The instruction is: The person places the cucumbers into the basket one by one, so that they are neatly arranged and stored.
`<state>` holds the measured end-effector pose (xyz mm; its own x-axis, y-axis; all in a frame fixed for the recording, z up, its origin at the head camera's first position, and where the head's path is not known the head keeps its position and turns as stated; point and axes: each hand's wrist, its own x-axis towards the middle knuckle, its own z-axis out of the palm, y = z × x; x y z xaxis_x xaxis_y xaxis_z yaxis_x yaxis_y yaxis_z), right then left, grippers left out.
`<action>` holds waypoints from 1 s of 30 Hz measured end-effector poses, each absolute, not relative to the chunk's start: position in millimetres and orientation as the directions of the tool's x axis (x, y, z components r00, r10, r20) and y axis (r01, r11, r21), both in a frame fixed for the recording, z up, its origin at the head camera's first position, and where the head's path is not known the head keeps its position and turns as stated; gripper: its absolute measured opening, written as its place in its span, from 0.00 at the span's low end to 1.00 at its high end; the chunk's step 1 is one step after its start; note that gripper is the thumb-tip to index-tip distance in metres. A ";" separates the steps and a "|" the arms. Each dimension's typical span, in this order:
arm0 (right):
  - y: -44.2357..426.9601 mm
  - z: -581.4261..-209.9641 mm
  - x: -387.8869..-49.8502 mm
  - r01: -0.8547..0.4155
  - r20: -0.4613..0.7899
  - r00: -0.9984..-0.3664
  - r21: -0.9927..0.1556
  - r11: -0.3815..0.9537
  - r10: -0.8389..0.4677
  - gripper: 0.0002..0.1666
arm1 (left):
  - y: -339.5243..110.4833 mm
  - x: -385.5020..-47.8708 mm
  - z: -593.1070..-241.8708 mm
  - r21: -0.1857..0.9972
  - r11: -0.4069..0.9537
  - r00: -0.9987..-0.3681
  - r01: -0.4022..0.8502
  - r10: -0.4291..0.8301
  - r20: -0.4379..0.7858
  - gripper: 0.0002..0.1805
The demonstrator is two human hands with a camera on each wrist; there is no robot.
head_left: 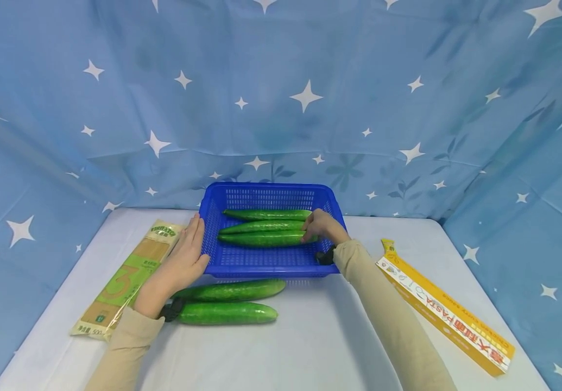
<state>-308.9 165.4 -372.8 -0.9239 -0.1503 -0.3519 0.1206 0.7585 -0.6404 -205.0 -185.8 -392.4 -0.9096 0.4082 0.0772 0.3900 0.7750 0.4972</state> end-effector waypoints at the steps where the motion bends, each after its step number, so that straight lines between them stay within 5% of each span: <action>1: 165.6 -370.7 -308.0 0.116 -0.348 -0.925 -0.642 0.758 -0.154 0.22 | -185.9 -204.9 -392.8 0.497 0.775 -0.910 0.390 0.408 0.079 0.40; 16: 164.5 -295.7 -269.4 -0.185 -0.084 -0.952 -0.605 0.775 -0.293 0.25 | -185.8 -203.8 -395.1 0.512 0.761 -0.909 0.398 0.404 0.107 0.40; 30: 146.4 -266.0 -175.7 -0.463 0.341 -0.885 -0.717 0.521 -0.317 0.27 | -187.5 -206.0 -397.0 0.512 0.764 -0.909 0.393 0.408 0.088 0.40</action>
